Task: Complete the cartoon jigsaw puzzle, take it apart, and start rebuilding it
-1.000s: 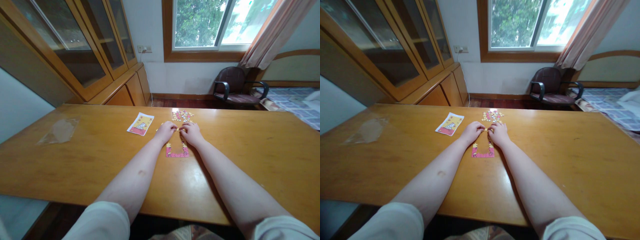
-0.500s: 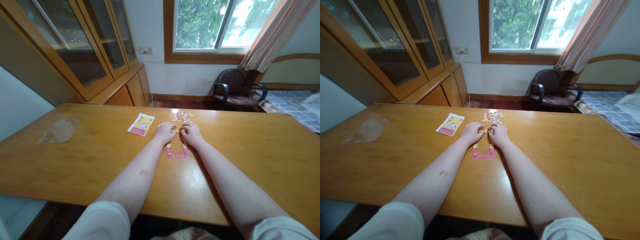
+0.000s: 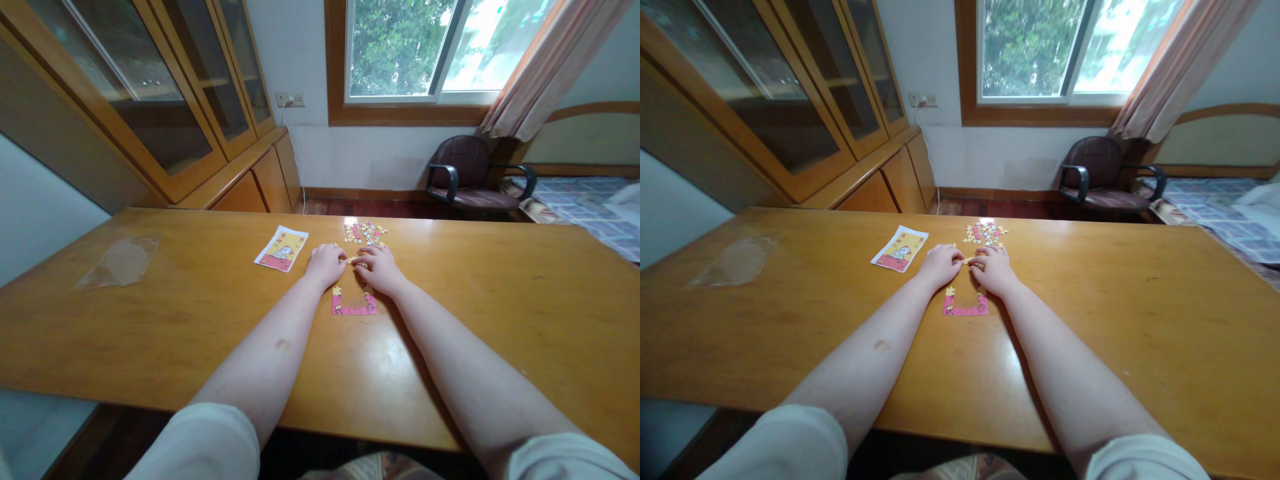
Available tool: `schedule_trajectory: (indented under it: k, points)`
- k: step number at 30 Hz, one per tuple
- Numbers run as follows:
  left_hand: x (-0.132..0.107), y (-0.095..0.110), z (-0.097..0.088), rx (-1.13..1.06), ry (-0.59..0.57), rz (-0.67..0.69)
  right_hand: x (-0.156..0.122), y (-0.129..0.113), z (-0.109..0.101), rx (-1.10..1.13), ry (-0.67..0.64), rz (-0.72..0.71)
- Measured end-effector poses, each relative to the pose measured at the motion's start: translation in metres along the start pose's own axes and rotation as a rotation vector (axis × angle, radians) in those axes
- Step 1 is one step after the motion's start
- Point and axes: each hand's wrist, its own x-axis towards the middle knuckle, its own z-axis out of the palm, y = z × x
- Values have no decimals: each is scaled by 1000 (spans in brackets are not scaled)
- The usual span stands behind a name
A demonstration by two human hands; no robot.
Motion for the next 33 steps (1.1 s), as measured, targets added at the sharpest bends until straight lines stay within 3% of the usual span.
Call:
schedule_trajectory:
  k: [5,13,33]
  points:
    - [-1,2,-3,-7,-28,-17,0,-1,-1,-13,1,-17]
    - [0,0,0,-17,27,61,0,0,0,5,20,-16]
    - [0,0,-3,-12,-19,65,-3,-7,-6,-74,-116,1]
